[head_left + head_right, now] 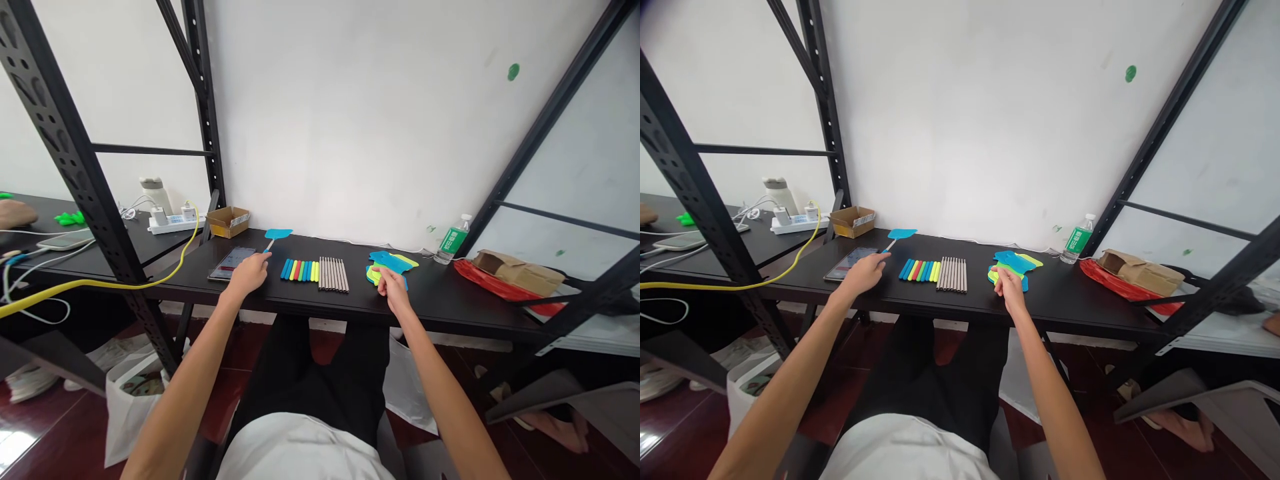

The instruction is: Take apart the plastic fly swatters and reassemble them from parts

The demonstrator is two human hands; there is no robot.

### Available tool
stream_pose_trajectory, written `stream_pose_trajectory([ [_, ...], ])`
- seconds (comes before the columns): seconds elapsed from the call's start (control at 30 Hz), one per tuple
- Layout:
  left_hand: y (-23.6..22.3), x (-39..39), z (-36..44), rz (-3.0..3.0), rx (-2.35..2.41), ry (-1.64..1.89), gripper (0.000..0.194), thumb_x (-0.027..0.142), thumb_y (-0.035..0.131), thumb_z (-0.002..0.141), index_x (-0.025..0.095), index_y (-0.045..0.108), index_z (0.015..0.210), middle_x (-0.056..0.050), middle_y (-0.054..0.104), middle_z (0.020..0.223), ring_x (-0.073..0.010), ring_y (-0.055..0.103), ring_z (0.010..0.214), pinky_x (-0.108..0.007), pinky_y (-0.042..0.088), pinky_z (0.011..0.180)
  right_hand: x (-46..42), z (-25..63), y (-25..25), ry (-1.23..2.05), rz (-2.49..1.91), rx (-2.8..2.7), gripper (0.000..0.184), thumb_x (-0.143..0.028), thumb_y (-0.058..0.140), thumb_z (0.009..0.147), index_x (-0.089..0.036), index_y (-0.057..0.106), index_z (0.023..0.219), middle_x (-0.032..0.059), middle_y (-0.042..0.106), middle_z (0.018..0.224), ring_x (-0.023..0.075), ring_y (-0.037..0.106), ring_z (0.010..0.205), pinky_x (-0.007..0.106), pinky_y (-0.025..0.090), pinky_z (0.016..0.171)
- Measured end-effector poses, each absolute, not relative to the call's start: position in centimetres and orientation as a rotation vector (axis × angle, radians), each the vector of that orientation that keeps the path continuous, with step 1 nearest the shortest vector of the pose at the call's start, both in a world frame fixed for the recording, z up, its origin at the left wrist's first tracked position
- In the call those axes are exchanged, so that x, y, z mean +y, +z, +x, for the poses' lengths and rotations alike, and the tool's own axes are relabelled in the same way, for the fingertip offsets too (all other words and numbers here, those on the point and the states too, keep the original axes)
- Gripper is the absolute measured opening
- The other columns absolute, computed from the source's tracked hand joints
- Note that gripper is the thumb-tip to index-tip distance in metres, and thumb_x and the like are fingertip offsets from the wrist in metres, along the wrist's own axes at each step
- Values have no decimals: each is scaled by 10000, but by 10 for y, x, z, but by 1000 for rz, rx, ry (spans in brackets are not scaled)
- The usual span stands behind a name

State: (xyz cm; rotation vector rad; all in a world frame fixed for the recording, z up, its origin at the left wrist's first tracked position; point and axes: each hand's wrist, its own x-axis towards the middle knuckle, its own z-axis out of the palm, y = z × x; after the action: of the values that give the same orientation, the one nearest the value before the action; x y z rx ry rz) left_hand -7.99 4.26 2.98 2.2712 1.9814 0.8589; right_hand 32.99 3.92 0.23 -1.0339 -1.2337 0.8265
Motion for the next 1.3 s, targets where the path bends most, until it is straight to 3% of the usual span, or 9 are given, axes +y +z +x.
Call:
stream_pose_trajectory([
  [0.4, 0, 56, -73, 2463, 2084, 531, 513, 343, 291, 1003, 155, 559, 1398, -157, 493, 1502, -339, 464, 1378, -487, 436, 1062, 39, 330, 3, 828, -1027, -1235, 477, -593, 645, 788, -151, 728, 950, -45, 484, 459, 92, 374, 403, 229, 279, 388],
  [0.73, 3, 51, -69, 2416, 2081, 588, 576, 432, 297, 1006, 137, 473, 1469, -186, 345, 1590, -371, 385, 1427, -515, 411, 1080, 38, 329, 5, 811, -1053, -1248, 466, -591, 642, 783, -161, 733, 939, -40, 487, 462, 100, 390, 410, 231, 279, 386],
  [0.93, 9, 44, -66, 2370, 2058, 661, 490, 394, 343, 983, 205, 616, 1343, -102, 467, 1534, -327, 545, 1298, -415, 501, 982, 36, 328, 6, 817, -1052, -1257, 454, -579, 642, 790, -159, 737, 935, -38, 494, 466, 101, 390, 412, 236, 283, 392],
  [1.07, 9, 46, -68, 2410, 2013, 584, 520, 412, 322, 988, 188, 603, 1364, -111, 397, 1576, -353, 570, 1266, -443, 497, 975, 38, 328, 5, 807, -1058, -1261, 457, -579, 643, 795, -156, 746, 936, -35, 497, 466, 100, 387, 415, 234, 286, 393],
  [1.3, 7, 45, -67, 2465, 1981, 632, 537, 441, 298, 1006, 175, 608, 1354, -138, 408, 1565, -353, 578, 1258, -464, 448, 1039, 39, 328, 3, 767, -1116, -1333, 464, -585, 629, 800, -155, 745, 930, -27, 533, 471, 99, 400, 398, 232, 310, 404],
])
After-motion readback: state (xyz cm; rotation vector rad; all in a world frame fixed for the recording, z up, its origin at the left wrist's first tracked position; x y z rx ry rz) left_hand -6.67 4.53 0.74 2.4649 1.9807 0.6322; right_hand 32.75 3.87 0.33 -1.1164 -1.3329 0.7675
